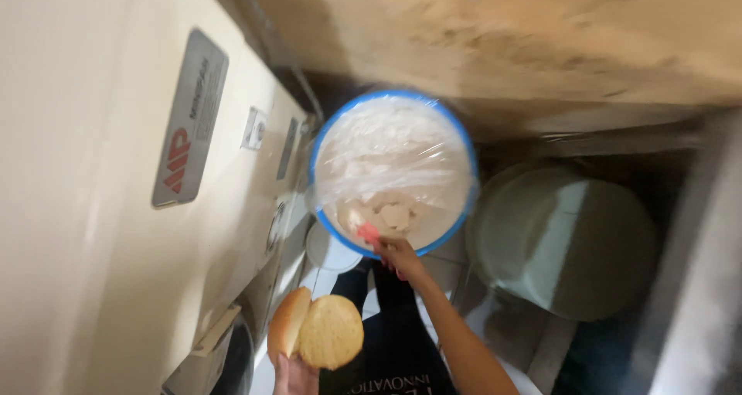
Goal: Spreading a white cream or butter mixture onto the inside of sliced burger buns.
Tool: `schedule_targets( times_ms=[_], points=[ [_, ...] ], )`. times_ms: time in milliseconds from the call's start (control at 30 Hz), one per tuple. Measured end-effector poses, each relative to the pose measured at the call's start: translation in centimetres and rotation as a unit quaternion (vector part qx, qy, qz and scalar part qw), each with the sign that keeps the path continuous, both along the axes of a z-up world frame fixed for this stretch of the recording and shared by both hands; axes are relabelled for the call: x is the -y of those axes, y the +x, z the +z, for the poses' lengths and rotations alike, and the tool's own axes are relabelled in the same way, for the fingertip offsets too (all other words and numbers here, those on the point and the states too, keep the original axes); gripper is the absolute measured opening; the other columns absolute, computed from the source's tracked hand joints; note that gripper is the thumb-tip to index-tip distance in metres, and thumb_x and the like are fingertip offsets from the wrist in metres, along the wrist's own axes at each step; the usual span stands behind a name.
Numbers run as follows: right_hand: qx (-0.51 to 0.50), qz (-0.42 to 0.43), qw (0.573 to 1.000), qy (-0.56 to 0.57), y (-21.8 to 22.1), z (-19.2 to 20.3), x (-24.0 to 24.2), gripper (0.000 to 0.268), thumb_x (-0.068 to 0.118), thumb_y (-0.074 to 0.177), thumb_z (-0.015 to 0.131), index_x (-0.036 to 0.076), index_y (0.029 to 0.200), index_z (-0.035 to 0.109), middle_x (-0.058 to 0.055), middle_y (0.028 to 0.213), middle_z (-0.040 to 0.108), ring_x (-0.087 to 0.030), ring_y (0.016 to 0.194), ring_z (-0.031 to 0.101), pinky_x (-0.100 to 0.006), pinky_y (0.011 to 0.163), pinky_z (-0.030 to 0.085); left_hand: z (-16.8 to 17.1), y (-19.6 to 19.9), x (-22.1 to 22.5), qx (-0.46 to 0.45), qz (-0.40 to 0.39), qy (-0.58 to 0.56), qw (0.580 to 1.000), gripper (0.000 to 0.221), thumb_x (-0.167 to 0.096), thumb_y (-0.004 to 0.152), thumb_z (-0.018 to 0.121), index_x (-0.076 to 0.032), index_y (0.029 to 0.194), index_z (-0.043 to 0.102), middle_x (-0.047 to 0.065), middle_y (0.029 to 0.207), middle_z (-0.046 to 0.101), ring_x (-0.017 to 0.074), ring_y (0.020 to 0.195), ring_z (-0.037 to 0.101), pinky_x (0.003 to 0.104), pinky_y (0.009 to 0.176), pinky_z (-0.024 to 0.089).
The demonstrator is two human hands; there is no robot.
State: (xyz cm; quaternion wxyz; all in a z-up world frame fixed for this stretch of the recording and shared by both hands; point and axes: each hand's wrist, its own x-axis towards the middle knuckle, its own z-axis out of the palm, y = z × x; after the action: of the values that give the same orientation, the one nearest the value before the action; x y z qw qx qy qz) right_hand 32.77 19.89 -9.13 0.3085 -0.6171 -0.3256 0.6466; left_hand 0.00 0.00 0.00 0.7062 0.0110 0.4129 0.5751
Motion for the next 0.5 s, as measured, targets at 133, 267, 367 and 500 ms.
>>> schedule_targets(
  times_ms=[133, 267, 367, 500],
  points=[
    [0.031, -0.142, 0.985, -0.095, 3.7, 18.3, 6.8, 0.028, 0.025, 0.093, 0.069, 0.008, 0.115, 0.076, 0.000, 0.083, 0.068, -0.009, 0.067, 0.054, -0.023, 0.060, 0.045, 10.9, 7.2, -12.4, -0.069, -0.045, 0.038, 0.996, 0.071, -0.037, 0.098, 0.046, -0.005, 0.158, 0.026, 0.017, 0.158, 0.040, 0.0333, 0.142, 0.043, 0.054, 0.116, 0.033],
    [0.143, -0.214, 0.954, 0.155, 3.6, 31.5, 15.4, 0.014, 0.012, 0.099, 0.068, 0.000, 0.103, 0.074, -0.003, 0.084, 0.059, -0.010, 0.070, 0.056, -0.025, 0.061, 0.044, 10.6, 10.8, -15.5, 0.076, -0.105, 0.152, 0.980, 0.069, -0.029, 0.104, 0.057, 0.000, 0.160, 0.030, 0.017, 0.159, 0.042, 0.0315, 0.145, 0.041, 0.051, 0.121, 0.030],
    [0.357, -0.246, 0.870, 0.235, 1.1, 41.4, 17.4, 0.011, 0.008, 0.094, 0.070, 0.005, 0.103, 0.074, -0.003, 0.088, 0.059, -0.012, 0.067, 0.056, -0.026, 0.059, 0.045, 20.2, 16.6, -17.0, 0.091, -0.187, 0.259, 0.943, 0.081, -0.028, 0.099, 0.068, -0.004, 0.162, 0.024, 0.013, 0.158, 0.040, 0.0289, 0.146, 0.039, 0.050, 0.122, 0.030],
    [0.633, -0.226, 0.709, 0.211, -0.8, 46.0, 19.8, 0.032, 0.005, 0.084, 0.071, 0.014, 0.114, 0.077, -0.004, 0.083, 0.058, -0.018, 0.065, 0.060, -0.034, 0.058, 0.049, 29.3, 21.4, -14.4, 0.059, -0.301, 0.329, 0.893, 0.100, -0.039, 0.089, 0.078, -0.006, 0.163, 0.019, 0.009, 0.159, 0.040, 0.0249, 0.148, 0.038, 0.044, 0.122, 0.031]
  ],
)
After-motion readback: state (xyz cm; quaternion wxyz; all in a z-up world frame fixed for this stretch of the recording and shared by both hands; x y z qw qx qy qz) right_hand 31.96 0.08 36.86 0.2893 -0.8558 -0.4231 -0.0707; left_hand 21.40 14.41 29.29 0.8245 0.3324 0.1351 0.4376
